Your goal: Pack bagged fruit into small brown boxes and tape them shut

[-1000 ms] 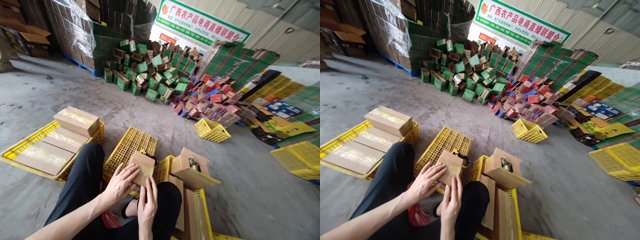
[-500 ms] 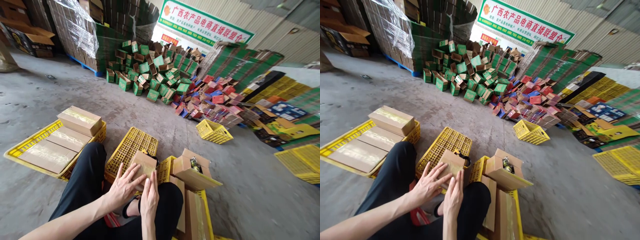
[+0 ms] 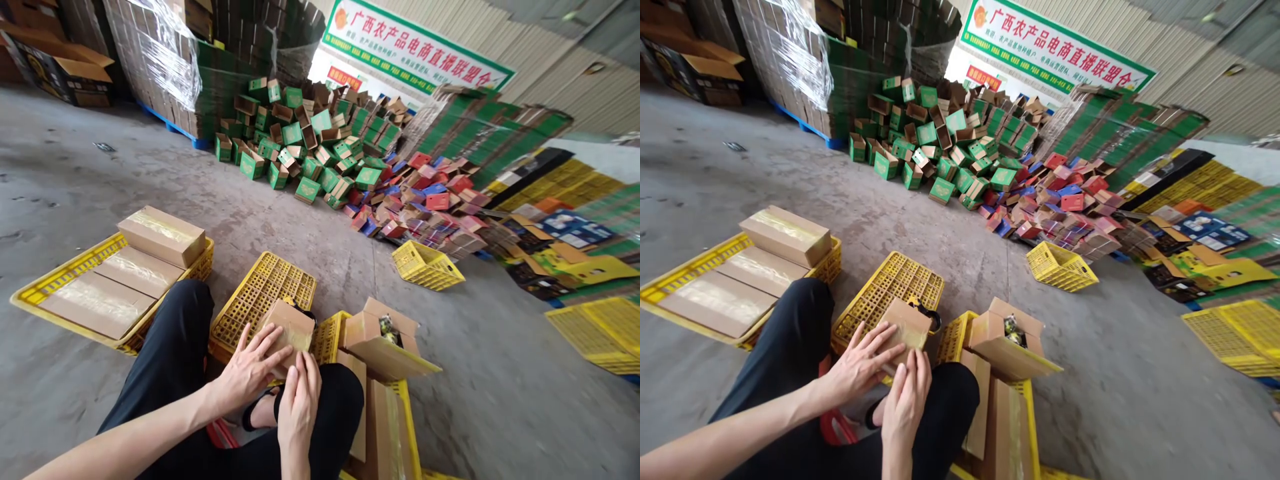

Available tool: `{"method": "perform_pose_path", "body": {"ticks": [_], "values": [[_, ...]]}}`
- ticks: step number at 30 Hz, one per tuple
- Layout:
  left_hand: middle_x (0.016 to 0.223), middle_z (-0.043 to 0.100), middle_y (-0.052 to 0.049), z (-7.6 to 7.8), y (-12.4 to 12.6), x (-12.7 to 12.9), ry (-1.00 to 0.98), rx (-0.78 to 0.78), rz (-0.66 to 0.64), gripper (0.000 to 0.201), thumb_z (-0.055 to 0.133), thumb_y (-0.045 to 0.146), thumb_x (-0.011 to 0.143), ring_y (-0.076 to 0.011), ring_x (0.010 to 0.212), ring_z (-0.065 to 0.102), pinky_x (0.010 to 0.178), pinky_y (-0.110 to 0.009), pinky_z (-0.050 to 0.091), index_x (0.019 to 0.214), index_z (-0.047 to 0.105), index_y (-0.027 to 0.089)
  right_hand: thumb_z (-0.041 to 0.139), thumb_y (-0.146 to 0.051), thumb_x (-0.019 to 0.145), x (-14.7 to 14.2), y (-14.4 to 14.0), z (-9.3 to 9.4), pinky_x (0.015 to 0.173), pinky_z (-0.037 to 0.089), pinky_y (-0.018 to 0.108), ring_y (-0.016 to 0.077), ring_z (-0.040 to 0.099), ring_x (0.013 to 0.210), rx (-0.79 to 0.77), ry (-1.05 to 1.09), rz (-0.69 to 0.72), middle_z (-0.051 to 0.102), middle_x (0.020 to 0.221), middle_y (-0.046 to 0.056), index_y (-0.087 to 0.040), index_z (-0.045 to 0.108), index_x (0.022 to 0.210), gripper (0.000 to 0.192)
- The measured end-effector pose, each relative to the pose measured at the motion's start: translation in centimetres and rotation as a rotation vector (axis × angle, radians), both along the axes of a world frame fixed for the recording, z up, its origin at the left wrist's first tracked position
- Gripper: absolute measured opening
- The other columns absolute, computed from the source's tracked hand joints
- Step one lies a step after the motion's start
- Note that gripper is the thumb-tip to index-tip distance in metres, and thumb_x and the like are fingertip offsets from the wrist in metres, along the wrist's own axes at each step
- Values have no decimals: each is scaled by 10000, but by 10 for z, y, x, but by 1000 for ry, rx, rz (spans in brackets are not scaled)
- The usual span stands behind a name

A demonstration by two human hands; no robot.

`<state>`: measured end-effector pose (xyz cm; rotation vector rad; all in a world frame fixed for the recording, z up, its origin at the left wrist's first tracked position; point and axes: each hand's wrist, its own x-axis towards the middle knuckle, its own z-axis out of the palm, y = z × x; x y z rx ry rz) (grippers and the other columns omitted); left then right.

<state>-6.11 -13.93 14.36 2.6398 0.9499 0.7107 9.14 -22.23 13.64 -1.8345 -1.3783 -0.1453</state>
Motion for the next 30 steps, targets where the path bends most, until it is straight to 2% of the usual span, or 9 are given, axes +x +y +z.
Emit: {"method": "perform_pose_path", "body": {"ticks": [3,9,12,17,21,24,27,28,30], "values": [[1704,343,-91,-3,2,0,-3,-3,-7,789,667,141,896,-353,1560,322,1274,-679,106,1610,406,352,359,-435,1114,9,21,4,1183,441,584,311,647,1315,-78,-141,88,706,1366,186,-154,701,1338,496],[1670,411,-99,-11,10,-10,-44,-28,-26,796,627,206,932,-306,1535,388,1300,-586,157,1658,309,277,323,-445,1117,-1,55,9,1193,445,544,315,533,1442,-152,-199,125,633,1475,194,-123,636,1439,553],[1663,424,-99,-11,11,-17,-50,-38,-9,798,615,206,936,-290,1526,409,1298,-548,188,1664,295,277,352,-452,1111,-8,57,8,1209,406,577,327,466,1493,-158,-237,114,570,1547,175,-149,558,1520,549],[1690,375,-83,-8,10,-20,-31,-43,35,849,553,98,880,-255,1549,377,1290,-494,224,1670,283,253,359,-460,1108,-2,53,7,1198,410,573,332,452,1497,-175,-307,134,506,1604,165,-173,484,1576,563],[1716,317,-81,-10,20,-18,-54,-93,83,916,585,97,830,-291,1580,309,1270,-506,278,1676,273,258,398,-520,1087,-1,53,11,1178,425,582,349,472,1468,-176,-348,135,510,1597,168,-212,478,1583,589],[1735,255,-110,-22,33,-23,-189,-242,36,1025,619,120,794,-317,1574,317,1240,-516,347,1701,159,253,431,-578,1060,-9,57,16,1121,470,595,381,510,1412,-175,-359,106,546,1535,199,-214,506,1562,625],[1711,311,-139,-46,40,-29,-376,-554,-57,1108,630,131,768,-305,1514,426,1165,-455,464,1708,50,221,489,-652,1007,-21,63,19,1081,465,660,444,521,1369,-147,-360,55,563,1467,260,-182,543,1528,704],[1682,378,-133,-55,40,-31,-410,-702,-68,1105,633,125,753,-300,1471,485,1121,-432,507,1707,83,223,509,-680,984,-26,66,19,1073,446,700,471,516,1362,-134,-361,38,559,1456,281,-176,552,1520,736],[1587,528,-107,-73,39,-31,-452,-972,-44,1022,624,93,703,-299,1394,562,1083,-420,531,1665,304,226,534,-717,951,-34,70,19,1047,392,791,528,490,1367,-127,-366,7,541,1454,312,-179,566,1511,778]]}}
